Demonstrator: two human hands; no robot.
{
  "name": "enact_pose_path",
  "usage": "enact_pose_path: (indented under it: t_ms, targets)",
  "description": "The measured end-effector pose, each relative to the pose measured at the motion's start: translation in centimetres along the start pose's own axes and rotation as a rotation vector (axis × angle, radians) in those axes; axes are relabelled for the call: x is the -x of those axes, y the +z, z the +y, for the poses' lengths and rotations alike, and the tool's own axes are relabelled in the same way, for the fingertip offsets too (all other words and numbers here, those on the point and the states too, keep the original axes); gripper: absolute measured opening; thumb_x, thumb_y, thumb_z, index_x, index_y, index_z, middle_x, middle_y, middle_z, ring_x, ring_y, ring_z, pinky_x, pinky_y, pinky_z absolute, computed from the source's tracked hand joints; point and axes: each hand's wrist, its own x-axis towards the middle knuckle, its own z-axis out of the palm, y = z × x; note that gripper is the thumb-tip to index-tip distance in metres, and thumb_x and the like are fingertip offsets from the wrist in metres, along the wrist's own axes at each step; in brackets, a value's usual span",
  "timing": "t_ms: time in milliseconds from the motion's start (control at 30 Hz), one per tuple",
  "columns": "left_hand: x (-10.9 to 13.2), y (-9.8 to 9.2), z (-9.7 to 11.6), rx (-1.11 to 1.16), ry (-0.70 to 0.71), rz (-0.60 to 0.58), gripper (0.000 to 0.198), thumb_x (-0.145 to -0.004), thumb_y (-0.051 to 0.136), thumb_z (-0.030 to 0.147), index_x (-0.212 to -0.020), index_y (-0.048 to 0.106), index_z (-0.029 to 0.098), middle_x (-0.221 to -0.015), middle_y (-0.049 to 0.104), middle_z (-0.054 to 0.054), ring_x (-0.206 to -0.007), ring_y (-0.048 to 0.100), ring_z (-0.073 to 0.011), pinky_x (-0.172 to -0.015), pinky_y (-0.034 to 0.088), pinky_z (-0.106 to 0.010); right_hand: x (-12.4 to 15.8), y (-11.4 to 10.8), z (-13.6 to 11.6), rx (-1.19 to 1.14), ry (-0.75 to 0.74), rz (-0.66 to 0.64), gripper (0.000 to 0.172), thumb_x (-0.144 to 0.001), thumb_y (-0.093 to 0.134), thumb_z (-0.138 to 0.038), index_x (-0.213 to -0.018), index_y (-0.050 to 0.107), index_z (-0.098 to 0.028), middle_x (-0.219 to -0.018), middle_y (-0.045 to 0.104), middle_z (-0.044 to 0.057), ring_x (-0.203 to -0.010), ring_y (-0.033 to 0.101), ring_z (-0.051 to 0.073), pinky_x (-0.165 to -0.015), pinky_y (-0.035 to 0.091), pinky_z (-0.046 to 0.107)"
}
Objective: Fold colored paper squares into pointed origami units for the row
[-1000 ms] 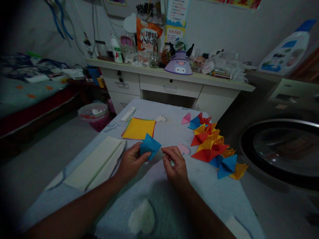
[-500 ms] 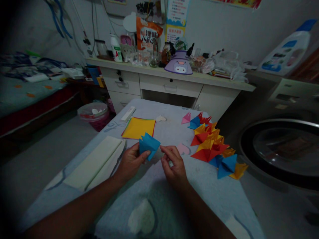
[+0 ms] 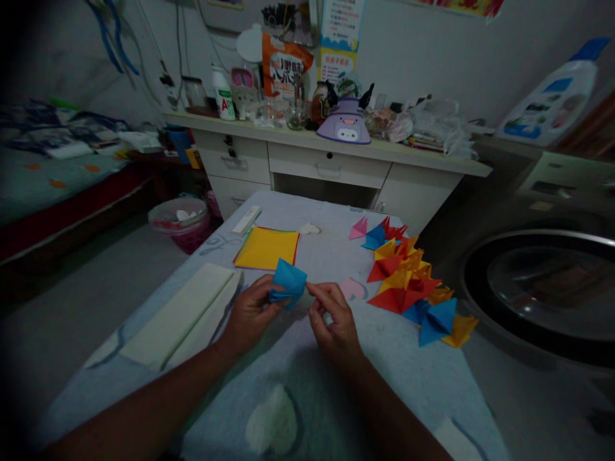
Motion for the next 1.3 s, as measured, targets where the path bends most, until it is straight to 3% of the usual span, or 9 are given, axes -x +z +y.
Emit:
enact_pose_path:
  t_ms: [167, 833, 1133, 1300]
  targets:
    - [0.11, -0.2, -0.16, -0.045, 0.071, -0.008, 0.023, -0.077, 0.062, 0.002, -0.09, 0.068, 0.021, -0.098, 0.063, -0.002, -0.092, 0.061, -0.0138, -0.08, 0.046, -0.024, 0.05, -0.03, -0.08, -0.016, -0.006, -0.025, 0.046, -0.088, 0.051, -0.012, -0.129, 0.054, -0.031, -0.102, 0.051, 0.003, -0.078, 0.054, 0.012, -0.068, 0.047, 0.026]
    - [0.17, -0.1, 0.23, -0.087, 0.144, -0.024, 0.027, -0.075, 0.06, -0.001, -0.089, 0.068, 0.021, -0.095, 0.062, -0.001, -0.089, 0.061, -0.0131, -0.077, 0.047, -0.024, -0.02, 0.12, 0.19, -0.03, -0.049, -0.075, 0.048, -0.087, 0.051, -0.01, -0.129, 0.056, -0.033, -0.104, 0.05, 0.004, -0.08, 0.054, 0.013, -0.071, 0.048, 0.028]
    - [0.41, 0.26, -0.12, -0.001, 0.092, -0.021, 0.027, -0.075, 0.061, 0.001, -0.093, 0.058, 0.02, -0.09, 0.059, 0.0, -0.082, 0.06, -0.0124, -0.074, 0.047, -0.023, -0.25, -0.14, -0.33, -0.065, -0.063, -0.077, 0.038, -0.087, 0.053, -0.01, -0.118, 0.062, -0.031, -0.102, 0.051, 0.003, -0.083, 0.055, 0.013, -0.073, 0.047, 0.028]
    - [0.32, 0.17, 0.09, -0.086, 0.156, -0.082, 0.024, -0.078, 0.061, 0.006, -0.096, 0.063, 0.021, -0.091, 0.059, -0.001, -0.085, 0.059, -0.0134, -0.075, 0.046, -0.024, -0.46, -0.34, -0.39, -0.048, -0.048, -0.064, 0.027, -0.088, 0.054, -0.012, -0.105, 0.067, -0.028, -0.099, 0.053, 0.004, -0.091, 0.056, 0.016, -0.078, 0.047, 0.03]
